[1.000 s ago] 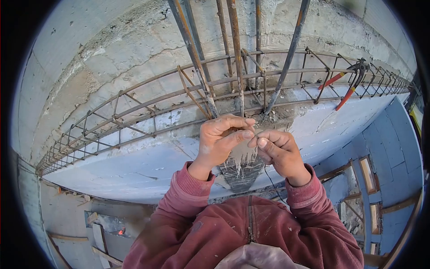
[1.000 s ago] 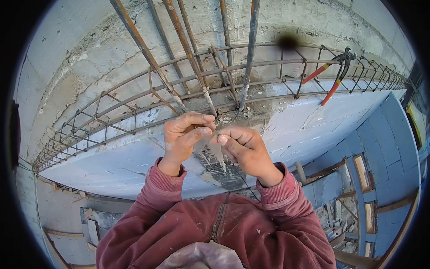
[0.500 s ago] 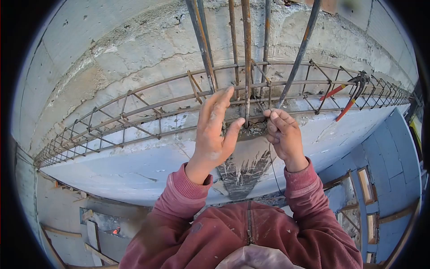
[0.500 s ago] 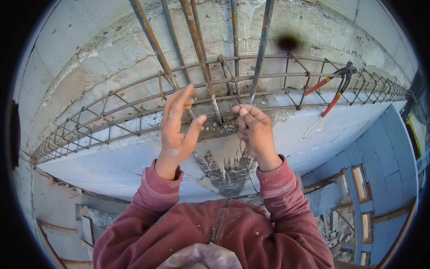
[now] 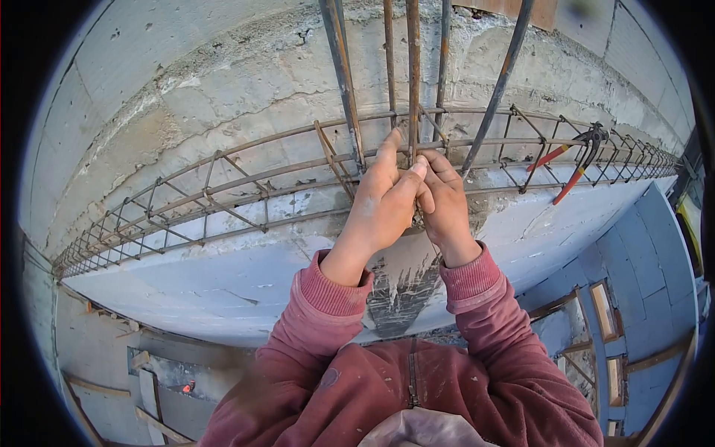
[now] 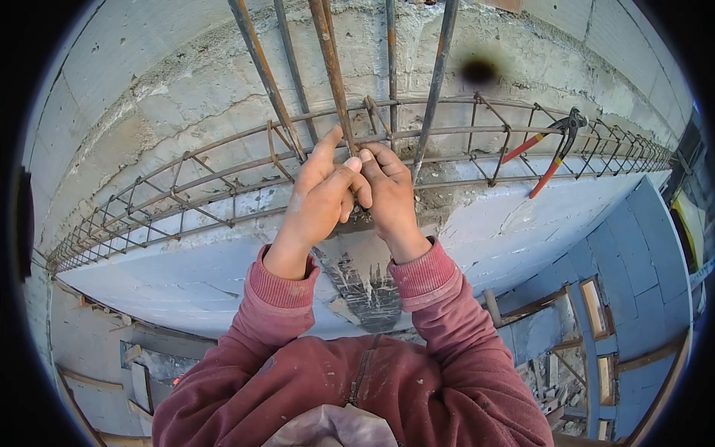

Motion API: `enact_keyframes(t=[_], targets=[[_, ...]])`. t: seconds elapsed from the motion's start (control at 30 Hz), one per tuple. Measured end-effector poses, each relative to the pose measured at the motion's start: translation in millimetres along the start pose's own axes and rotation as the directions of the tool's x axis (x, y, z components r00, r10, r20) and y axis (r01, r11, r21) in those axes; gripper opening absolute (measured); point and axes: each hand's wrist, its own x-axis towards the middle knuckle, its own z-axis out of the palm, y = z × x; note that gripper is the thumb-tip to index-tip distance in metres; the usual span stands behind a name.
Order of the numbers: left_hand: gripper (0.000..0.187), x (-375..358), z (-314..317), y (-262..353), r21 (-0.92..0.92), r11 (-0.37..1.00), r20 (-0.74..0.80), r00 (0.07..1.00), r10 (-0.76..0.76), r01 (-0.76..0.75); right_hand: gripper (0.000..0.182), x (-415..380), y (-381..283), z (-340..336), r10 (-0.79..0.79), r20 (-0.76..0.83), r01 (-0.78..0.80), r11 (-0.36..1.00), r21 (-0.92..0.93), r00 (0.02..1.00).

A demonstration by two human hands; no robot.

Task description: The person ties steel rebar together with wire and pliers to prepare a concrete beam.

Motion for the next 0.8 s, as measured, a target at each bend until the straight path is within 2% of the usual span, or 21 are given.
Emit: enact_keyframes(t=[0.07,0.17,0.2,0.27,0.3,0.4,0.43,0.53,0.6,0.67,0.7,0.77,0.8], targets=[[0.059,3,1,1,-0.011,1.000,-0.035,0.999,-0.027,0.027,0.018,5,1,-3,0.005,0.064,-0.005,1.000,-0.009,0.998],[0.047,5,5,-5,-0.156,0.988,-0.139,0.990,-0.011,-0.011,0.021,10,4,-8,0.041,0.108,-0.037,0.998,-0.042,0.993],[0.042,7,7,-11,-0.177,0.982,-0.196,0.980,0.033,-0.069,0.022,8,5,-9,-0.050,0.081,0.065,0.981,-0.183,0.995],[0.034,9,14,-26,-0.206,0.961,-0.318,0.941,0.114,-0.185,0.026,-6,8,-12,-0.231,0.072,0.238,0.859,-0.454,0.970],[0.027,8,16,-31,-0.116,0.966,-0.382,0.908,0.172,-0.232,0.028,-17,5,-14,-0.229,0.060,0.226,0.820,-0.526,0.972],[0.024,12,24,-45,-0.130,0.927,-0.484,0.838,0.251,-0.352,0.024,-24,8,-23,-0.371,0.023,0.281,0.663,-0.694,0.929],[0.022,12,28,-45,-0.135,0.920,-0.543,0.804,0.241,-0.367,0.016,-25,-3,-16,-0.404,-0.008,0.271,0.627,-0.730,0.915],[0.022,16,31,-62,0.080,0.868,-0.589,0.679,0.438,-0.490,0.011,-22,-29,-13,-0.412,0.051,0.276,0.509,-0.815,0.910],[0.020,17,29,-63,0.207,0.818,-0.569,0.614,0.547,-0.537,0.008,-22,-31,-8,-0.468,0.138,0.354,0.413,-0.839,0.873],[0.019,16,28,-65,0.275,0.781,-0.554,0.571,0.605,-0.561,0.008,-18,-30,-8,-0.505,0.189,0.394,0.336,-0.856,0.842],[0.019,15,29,-65,0.284,0.775,-0.555,0.563,0.613,-0.564,0.008,-15,-29,-8,-0.498,0.148,0.362,0.367,-0.857,0.855],[0.024,14,28,-64,0.352,0.762,-0.519,0.564,0.643,-0.544,0.008,-18,-33,-7,-0.482,0.189,0.389,0.356,-0.850,0.856],[0.025,17,26,-64,0.444,0.691,-0.474,0.506,0.721,-0.570,0.008,-18,-36,-8,-0.471,0.214,0.405,0.350,-0.845,0.856]])
